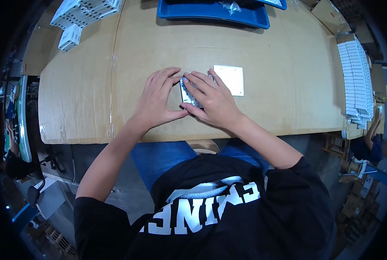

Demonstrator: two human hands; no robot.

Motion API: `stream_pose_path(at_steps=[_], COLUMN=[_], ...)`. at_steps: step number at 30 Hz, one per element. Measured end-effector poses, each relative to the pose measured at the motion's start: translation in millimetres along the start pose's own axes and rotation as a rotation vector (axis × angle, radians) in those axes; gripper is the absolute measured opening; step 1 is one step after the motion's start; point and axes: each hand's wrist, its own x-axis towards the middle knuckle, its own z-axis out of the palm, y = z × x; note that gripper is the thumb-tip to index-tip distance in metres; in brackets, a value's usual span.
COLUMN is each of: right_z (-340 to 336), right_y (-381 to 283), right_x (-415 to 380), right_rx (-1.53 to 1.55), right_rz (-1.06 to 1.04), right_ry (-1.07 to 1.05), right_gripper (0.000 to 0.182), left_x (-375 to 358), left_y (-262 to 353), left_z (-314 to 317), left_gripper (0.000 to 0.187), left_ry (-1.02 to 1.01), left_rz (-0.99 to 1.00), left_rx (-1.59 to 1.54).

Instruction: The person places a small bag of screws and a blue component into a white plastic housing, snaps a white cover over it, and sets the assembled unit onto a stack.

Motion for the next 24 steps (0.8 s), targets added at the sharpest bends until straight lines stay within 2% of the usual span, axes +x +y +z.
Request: stream_pose_path(at_steps=[2, 8, 20, 24], right_z=[-5.2, -13.7, -18.8, -16.5], right_y=[-1.1, -3.2, -2.7, 0.1], right_x=[0.8, 9.4, 17.9, 13.4], right_rx=[-0.088, -0.251, -0.261, -0.250], right_rz=[-0.007, -0.108, -0.161, -0.167], right_ry=[-0.108, -0.254, -0.374, -0.295], right_gripper=[0.063, 0.082, 0.094, 0.092], left_x=[-0.1, 0.0, -2.3, -0.7], left_y=[0.1, -1.5, -5.2, -3.3], left_z=[-0.4, 1.3, 6.4, 2.4], left_gripper=[0.088, 0.088, 0.093, 0.093], left_ry=[-0.009, -0.024, -0.005, -0.002], left_rz=[-0.007, -0.012, 0.020, 0.025], left_rx=[0.005, -0.003, -0.009, -0.018])
